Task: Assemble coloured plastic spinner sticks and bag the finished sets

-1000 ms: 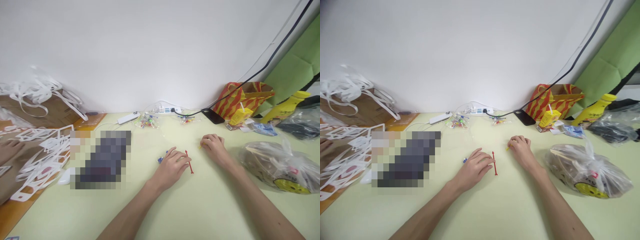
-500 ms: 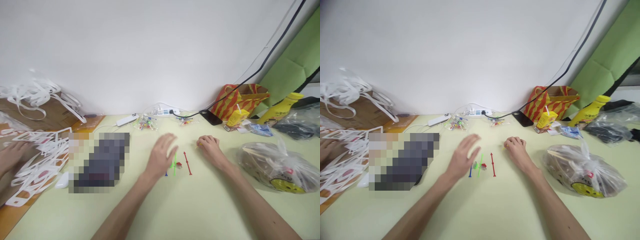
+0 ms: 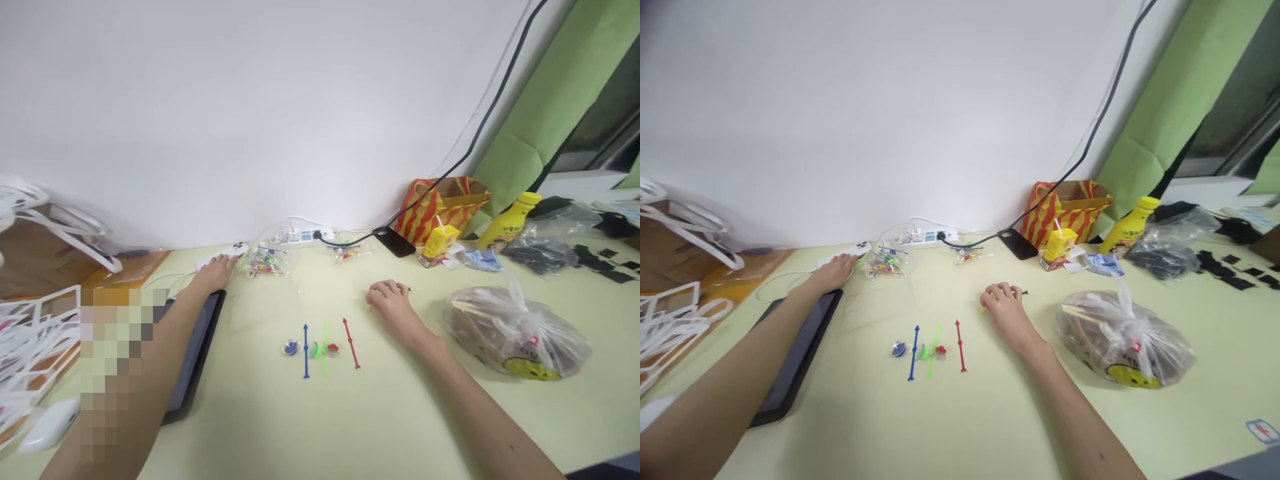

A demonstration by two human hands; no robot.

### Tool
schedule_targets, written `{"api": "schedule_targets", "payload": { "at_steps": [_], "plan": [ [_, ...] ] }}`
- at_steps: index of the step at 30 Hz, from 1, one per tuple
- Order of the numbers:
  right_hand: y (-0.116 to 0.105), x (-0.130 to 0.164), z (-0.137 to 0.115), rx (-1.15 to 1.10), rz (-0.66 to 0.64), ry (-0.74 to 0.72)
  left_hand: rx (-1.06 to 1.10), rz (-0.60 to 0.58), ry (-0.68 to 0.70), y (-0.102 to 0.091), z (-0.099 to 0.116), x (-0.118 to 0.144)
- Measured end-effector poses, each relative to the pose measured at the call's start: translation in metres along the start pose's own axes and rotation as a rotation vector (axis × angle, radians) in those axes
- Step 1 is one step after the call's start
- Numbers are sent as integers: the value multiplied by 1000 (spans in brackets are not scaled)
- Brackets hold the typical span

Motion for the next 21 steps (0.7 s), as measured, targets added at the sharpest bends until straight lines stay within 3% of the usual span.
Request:
{"api": "schedule_targets", "payload": {
  "at_steps": [7, 14, 21],
  "plan": [
    [2, -3, 7, 1, 2, 6, -64, -62, 58, 27, -28, -19],
    [7, -3, 4, -53, -34, -16, -104, -92, 76, 36, -39, -25],
    [-6, 1, 46, -4, 76, 186, -62, -67, 59, 34, -39, -24]
  ]
}}
Point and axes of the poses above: each hand's wrist, its own x-axis away from the middle knuckle, its own y-axis out of the palm, z = x × y, the point moved 10 cm from there along -x, towards the middle knuckle, and after that the axes turned 12 degrees about x, right-handed, at the moved point
